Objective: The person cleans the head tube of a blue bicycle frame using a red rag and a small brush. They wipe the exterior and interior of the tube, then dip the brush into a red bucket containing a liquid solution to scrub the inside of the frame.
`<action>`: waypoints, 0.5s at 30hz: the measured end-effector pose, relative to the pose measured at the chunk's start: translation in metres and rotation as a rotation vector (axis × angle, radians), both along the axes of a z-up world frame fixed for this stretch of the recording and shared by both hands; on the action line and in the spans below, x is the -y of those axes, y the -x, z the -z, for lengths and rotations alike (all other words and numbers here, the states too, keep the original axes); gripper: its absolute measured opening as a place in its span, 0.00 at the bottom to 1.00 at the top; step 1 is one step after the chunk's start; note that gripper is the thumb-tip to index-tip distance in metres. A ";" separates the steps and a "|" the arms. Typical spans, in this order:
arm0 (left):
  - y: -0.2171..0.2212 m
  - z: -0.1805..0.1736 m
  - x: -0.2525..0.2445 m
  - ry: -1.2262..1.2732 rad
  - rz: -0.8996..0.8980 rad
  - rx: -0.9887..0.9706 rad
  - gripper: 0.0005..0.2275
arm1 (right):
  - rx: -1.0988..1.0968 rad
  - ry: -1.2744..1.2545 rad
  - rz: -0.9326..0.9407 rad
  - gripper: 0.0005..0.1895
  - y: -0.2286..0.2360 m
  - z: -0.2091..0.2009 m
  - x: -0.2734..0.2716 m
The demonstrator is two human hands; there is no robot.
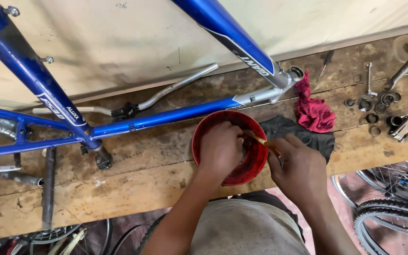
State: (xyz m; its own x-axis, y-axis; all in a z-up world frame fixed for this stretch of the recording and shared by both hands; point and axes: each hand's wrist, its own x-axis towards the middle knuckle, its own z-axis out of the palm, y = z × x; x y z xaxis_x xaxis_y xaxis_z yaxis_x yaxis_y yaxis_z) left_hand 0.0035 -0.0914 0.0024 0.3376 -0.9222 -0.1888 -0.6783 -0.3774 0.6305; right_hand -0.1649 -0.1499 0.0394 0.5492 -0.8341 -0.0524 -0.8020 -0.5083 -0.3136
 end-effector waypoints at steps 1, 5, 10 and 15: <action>0.000 0.025 0.014 -0.003 -0.003 0.003 0.07 | 0.003 -0.003 -0.003 0.05 0.000 0.004 -0.001; 0.010 0.105 0.054 -0.520 0.133 0.096 0.10 | -0.076 0.066 -0.017 0.06 -0.002 0.012 -0.007; 0.012 0.163 0.059 -0.660 0.171 0.064 0.13 | -0.083 -0.013 -0.010 0.07 0.000 0.017 -0.013; 0.021 0.137 0.063 -0.584 0.173 0.105 0.12 | -0.056 0.086 0.024 0.05 0.005 0.022 -0.013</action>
State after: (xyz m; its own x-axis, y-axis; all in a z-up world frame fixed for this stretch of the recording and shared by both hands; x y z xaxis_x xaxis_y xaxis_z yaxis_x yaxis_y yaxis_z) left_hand -0.0179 -0.1548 -0.1348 0.2361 -0.7199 -0.6527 -0.8079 -0.5187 0.2798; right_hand -0.1700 -0.1368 0.0178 0.5270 -0.8498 -0.0097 -0.8294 -0.5118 -0.2241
